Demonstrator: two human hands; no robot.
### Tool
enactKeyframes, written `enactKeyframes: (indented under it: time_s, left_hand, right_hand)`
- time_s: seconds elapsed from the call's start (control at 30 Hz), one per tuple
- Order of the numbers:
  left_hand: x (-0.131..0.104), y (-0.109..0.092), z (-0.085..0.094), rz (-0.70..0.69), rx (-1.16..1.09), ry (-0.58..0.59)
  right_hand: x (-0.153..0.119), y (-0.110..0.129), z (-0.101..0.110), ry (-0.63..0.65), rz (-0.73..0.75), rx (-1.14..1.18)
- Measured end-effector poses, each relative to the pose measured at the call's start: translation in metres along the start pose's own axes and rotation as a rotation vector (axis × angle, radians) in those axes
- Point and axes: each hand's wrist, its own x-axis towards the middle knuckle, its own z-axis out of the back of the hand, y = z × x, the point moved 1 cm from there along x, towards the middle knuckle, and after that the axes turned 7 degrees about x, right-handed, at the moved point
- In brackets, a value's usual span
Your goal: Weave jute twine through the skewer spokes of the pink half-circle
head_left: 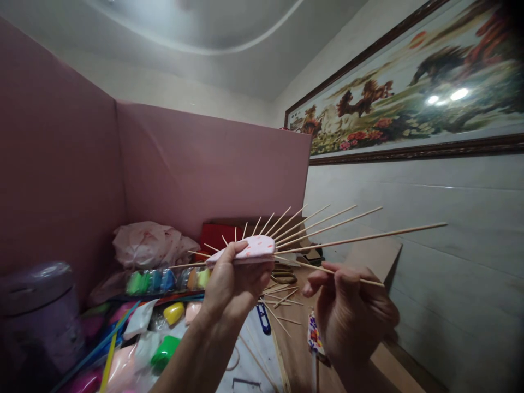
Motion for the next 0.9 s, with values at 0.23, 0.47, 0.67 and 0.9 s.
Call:
enactKeyframes:
  time_s: [0.23, 0.47, 0.67, 0.9]
  left_hand:
    - [0.0, 0.0, 0.0, 0.024, -0.027, 0.029]
    - [0.002, 0.002, 0.003, 0.096, -0.081, 0.073]
    - [0.004, 0.004, 0.004, 0.125, -0.137, 0.188]
    - [0.008, 0.006, 0.006, 0.142, -0.166, 0.216]
  right_hand:
    - [0.001, 0.0, -0.001, -0.03, -0.051, -0.044]
    - [0.002, -0.006, 0.006, -0.082, -0.103, -0.117]
    - [0.008, -0.008, 0.006, -0.186, -0.288, -0.017]
    - [0.014, -0.016, 0.005, -0.22, -0.489, 0.036]
